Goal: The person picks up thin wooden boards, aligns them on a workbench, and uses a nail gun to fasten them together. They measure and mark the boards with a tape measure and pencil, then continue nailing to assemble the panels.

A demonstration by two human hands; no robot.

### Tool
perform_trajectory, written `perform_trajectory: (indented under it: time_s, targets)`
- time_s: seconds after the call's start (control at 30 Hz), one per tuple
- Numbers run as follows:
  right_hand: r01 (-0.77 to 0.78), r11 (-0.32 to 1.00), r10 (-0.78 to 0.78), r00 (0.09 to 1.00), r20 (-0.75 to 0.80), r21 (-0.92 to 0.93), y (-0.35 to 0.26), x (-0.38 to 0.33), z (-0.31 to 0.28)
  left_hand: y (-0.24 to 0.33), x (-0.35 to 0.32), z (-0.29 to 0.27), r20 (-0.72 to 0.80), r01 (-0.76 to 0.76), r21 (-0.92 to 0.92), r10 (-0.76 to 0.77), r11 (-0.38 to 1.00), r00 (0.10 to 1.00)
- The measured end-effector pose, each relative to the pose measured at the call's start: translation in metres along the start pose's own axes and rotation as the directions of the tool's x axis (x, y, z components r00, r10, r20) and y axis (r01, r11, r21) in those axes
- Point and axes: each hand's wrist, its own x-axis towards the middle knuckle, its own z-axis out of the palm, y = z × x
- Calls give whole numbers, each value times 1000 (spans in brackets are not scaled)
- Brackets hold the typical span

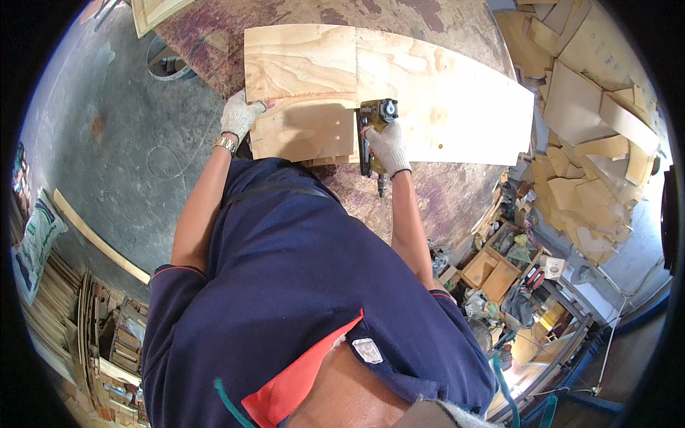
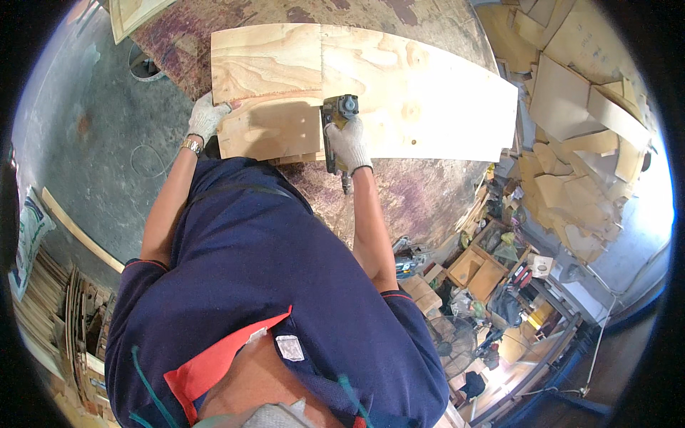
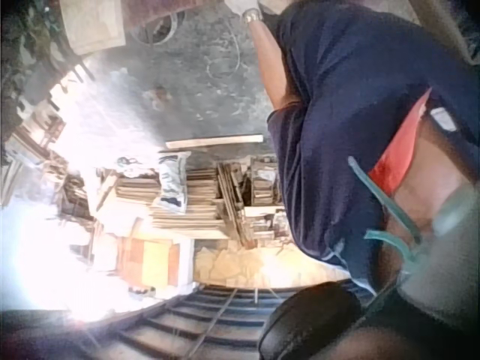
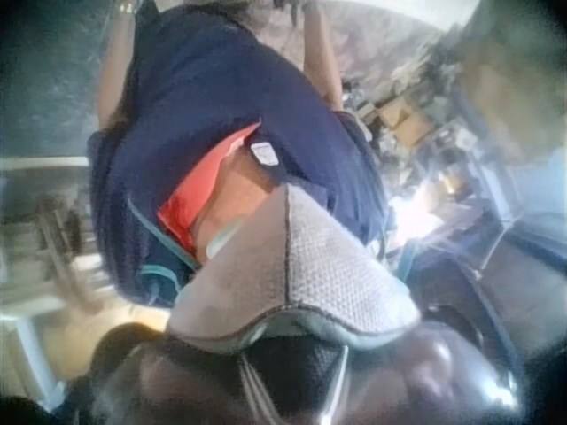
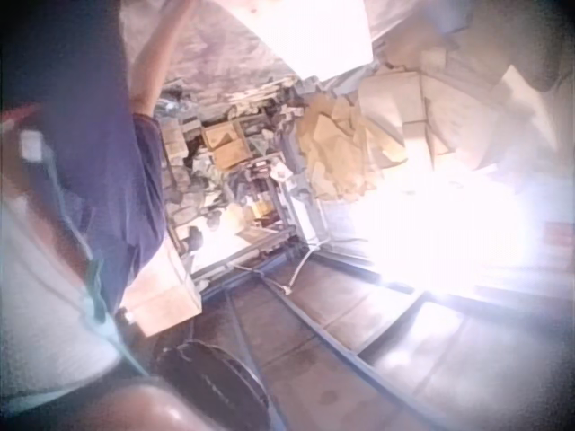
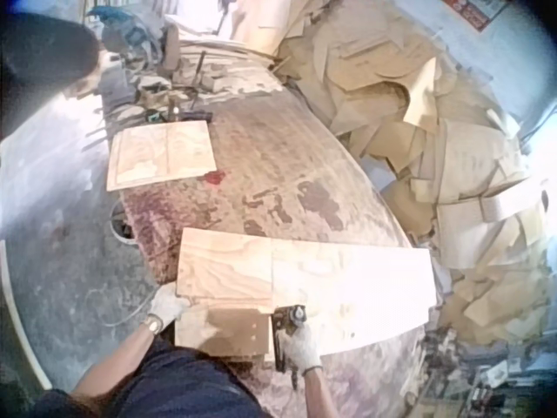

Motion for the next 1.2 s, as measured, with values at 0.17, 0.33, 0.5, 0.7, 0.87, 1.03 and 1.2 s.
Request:
perform_trajectory:
  time_s: [0.17,0.33,0.5,0.7,0.87,1.03,1.2]
  targets:
    - [-58,998,58,998,21,31,5,-13,1,-1,0,-1,-3,20,22,-20,1000,1000]
    - [-124,990,126,992,29,-60,10,-22,-1,-3,0,-1,-7,1,13,-1,1000,1000]
    - [-201,979,199,977,81,16,12,-35,-1,-13,7,1,11,-5,-61,5,998,1000]
    - [-132,987,134,991,15,-90,16,-46,0,-21,11,3,21,0,-115,2,993,1000]
    - [-175,984,176,982,69,-7,23,-53,0,-18,9,2,25,14,-135,-11,991,1000]
    - [-164,972,176,983,57,-167,30,-60,2,-13,7,2,24,63,-116,-61,991,998]
    - [-205,968,213,976,42,-148,36,-68,3,-12,5,2,37,62,-203,-56,977,998]
